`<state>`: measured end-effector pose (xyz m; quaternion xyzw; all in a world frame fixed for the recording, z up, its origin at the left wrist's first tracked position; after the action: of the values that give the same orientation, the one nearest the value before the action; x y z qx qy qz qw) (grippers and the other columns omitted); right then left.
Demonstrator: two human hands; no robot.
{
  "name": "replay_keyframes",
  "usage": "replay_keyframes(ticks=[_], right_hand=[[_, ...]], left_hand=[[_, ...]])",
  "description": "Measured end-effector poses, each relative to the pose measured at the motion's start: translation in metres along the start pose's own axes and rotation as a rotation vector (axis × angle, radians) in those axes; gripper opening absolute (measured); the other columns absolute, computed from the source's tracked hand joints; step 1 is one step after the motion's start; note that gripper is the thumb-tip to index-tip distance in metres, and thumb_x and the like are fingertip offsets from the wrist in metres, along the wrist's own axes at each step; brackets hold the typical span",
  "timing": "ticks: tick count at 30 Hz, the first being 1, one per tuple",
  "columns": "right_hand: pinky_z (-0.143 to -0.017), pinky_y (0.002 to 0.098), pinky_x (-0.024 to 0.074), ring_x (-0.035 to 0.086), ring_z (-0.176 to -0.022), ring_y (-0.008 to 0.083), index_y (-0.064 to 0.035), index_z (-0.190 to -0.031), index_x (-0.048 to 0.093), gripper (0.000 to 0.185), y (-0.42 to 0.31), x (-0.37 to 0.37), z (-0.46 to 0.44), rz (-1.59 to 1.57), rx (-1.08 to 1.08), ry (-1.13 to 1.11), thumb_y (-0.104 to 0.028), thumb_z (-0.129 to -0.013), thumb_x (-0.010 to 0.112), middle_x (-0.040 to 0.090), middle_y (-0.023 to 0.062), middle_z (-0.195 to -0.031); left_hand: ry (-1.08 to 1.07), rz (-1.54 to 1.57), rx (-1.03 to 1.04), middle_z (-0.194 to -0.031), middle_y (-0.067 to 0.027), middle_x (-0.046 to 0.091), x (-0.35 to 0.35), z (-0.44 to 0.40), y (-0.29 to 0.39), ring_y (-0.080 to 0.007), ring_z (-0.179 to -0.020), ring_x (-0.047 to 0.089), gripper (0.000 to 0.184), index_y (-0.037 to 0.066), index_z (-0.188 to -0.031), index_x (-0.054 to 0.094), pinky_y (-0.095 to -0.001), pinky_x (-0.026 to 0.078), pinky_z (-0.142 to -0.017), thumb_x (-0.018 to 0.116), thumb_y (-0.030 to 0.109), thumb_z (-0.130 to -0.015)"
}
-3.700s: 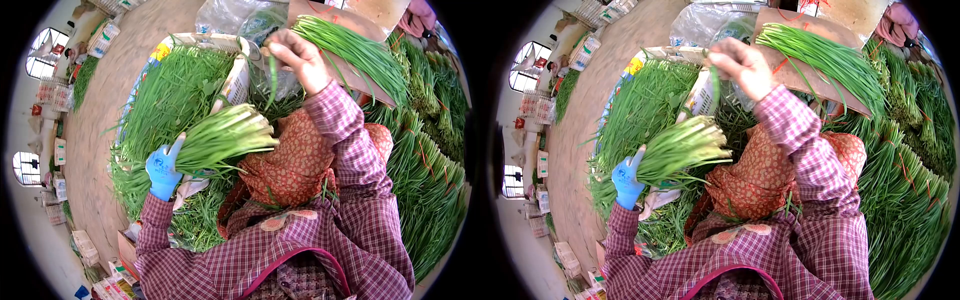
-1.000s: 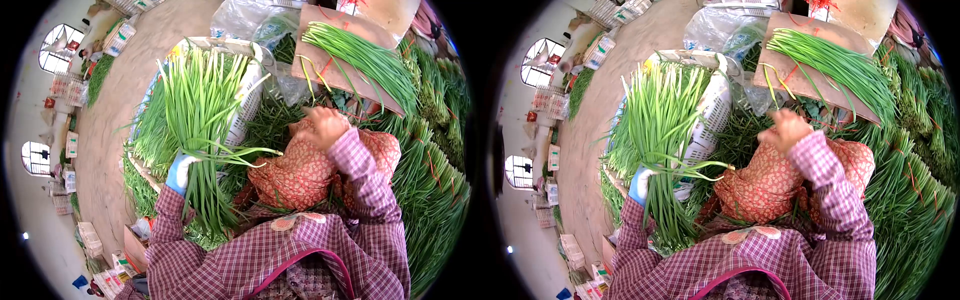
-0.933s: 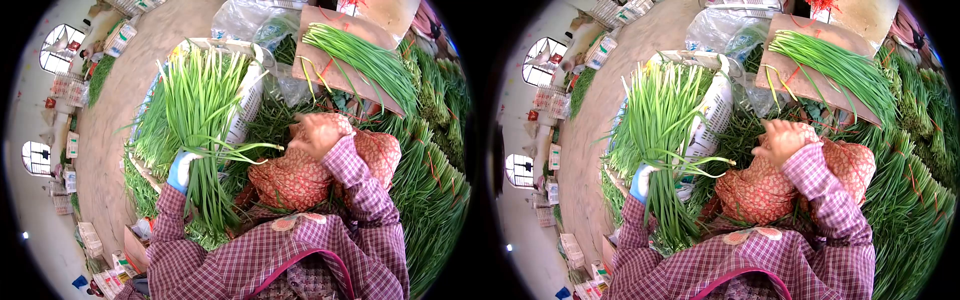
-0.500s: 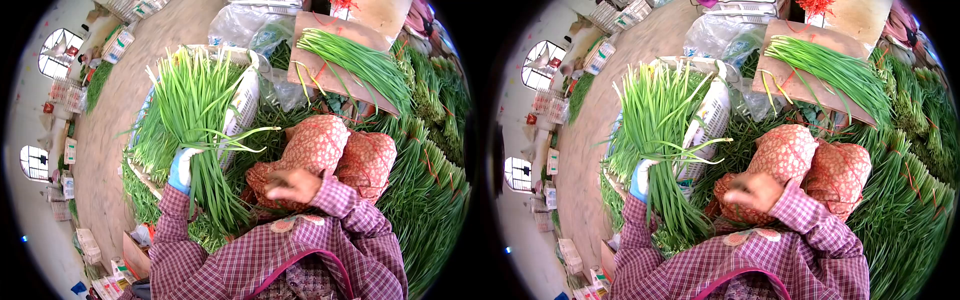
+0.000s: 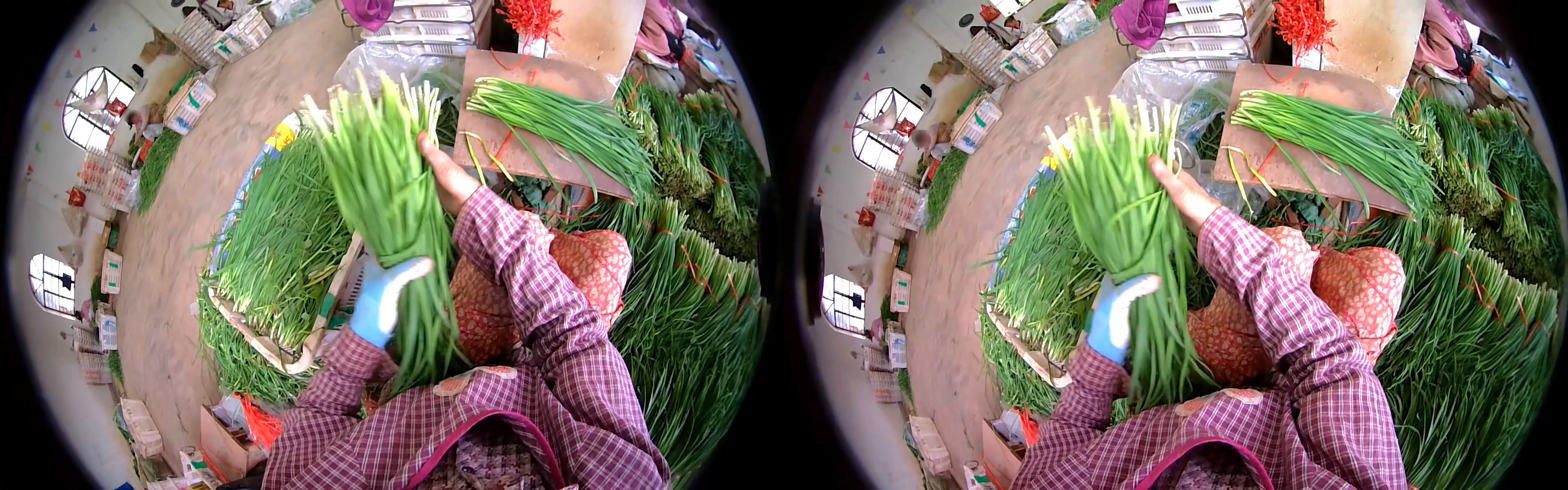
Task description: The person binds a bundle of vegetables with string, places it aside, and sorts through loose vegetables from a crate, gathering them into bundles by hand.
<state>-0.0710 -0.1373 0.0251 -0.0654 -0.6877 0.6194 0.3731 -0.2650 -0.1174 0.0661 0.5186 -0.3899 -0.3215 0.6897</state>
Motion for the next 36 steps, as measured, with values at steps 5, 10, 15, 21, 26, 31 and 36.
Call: replay_keyframes(ticks=[5,10,15,21,26,31,36], right_hand=[[-0.094,0.0399,0.0481,0.054,-0.115,0.0180,-0.0090,-0.139,0.039,0.071,-0.027,-0.022,0.023,-0.344,0.158,-0.027,-0.057,-0.089,0.053,0.053,0.0096,-0.132],[-0.093,0.0415,0.0487,0.059,-0.109,0.0228,-0.0104,-0.138,0.043,0.076,0.029,-0.078,0.010,-0.376,-0.021,-0.042,-0.064,-0.084,0.053,0.058,0.0099,-0.126],[-0.095,0.0410,0.0472,0.057,-0.111,0.0227,-0.0096,-0.138,0.042,0.076,0.025,-0.072,0.026,-0.390,0.013,-0.104,-0.062,-0.085,0.054,0.056,0.0101,-0.128],[-0.097,0.0404,0.0454,0.056,-0.113,0.0225,-0.0087,-0.139,0.041,0.075,0.015,-0.064,0.043,-0.368,0.050,-0.167,-0.060,-0.085,0.055,0.054,0.0104,-0.130],[-0.099,0.0398,0.0439,0.055,-0.115,0.0224,-0.0079,-0.139,0.041,0.075,0.012,-0.061,0.051,-0.350,0.090,-0.210,-0.058,-0.086,0.056,0.053,0.0106,-0.132],[-0.101,0.0393,0.0424,0.054,-0.117,0.0223,-0.0071,-0.139,0.040,0.074,0.008,-0.055,0.054,-0.326,0.114,-0.259,-0.056,-0.086,0.057,0.051,0.0108,-0.134],[-0.102,0.0388,0.0409,0.052,-0.119,0.0221,-0.0063,-0.140,0.040,0.074,0.009,-0.045,0.045,-0.299,0.123,-0.340,-0.054,-0.086,0.058,0.050,0.0110,-0.136]], left_hand=[[-0.063,0.198,-0.156,-0.103,-0.0140,0.065,0.059,-0.004,-0.012,-0.0229,-0.090,0.067,0.042,-0.004,-0.115,0.054,-0.0346,0.056,-0.083,0.072,-0.002,-0.076],[-0.292,0.185,-0.268,-0.108,-0.0096,0.061,0.072,0.008,-0.047,-0.0182,-0.092,0.064,0.051,-0.002,-0.123,0.048,-0.0315,0.055,-0.085,0.072,0.000,-0.077],[-0.682,-0.124,-0.185,-0.129,-0.0180,0.051,0.028,0.004,-0.050,-0.0259,-0.116,0.052,0.085,-0.003,-0.138,0.035,-0.0397,0.040,-0.102,0.080,0.021,-0.070],[-0.852,-0.264,-0.202,-0.142,-0.0214,0.040,-0.085,-0.019,-0.046,-0.0324,-0.129,0.041,0.104,-0.002,-0.143,0.028,-0.0458,0.031,-0.107,0.081,0.045,-0.067],[-0.728,-0.209,-0.102,-0.151,-0.0195,0.023,-0.060,-0.023,-0.037,-0.0316,-0.139,0.024,0.119,-0.001,-0.146,0.020,-0.0446,0.016,-0.113,0.078,0.060,-0.062],[-0.469,0.114,0.182,-0.152,-0.0201,0.019,-0.052,-0.058,-0.053,-0.0318,-0.141,0.018,0.112,0.001,-0.148,0.013,-0.0456,0.015,-0.115,0.071,0.059,-0.072],[-0.355,0.034,0.245,-0.144,-0.0210,0.034,-0.015,-0.066,0.008,-0.0313,-0.135,0.033,0.120,-0.002,-0.145,0.022,-0.0437,0.030,-0.110,0.045,0.086,-0.067]])
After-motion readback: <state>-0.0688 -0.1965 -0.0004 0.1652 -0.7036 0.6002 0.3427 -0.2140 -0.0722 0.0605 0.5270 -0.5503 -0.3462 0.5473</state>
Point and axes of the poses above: each hand's wrist, its own z-axis away from the middle knuckle, its own x-axis out of the palm, y = z × x, the point moved 3 cm from there along -z, towards the middle knuckle
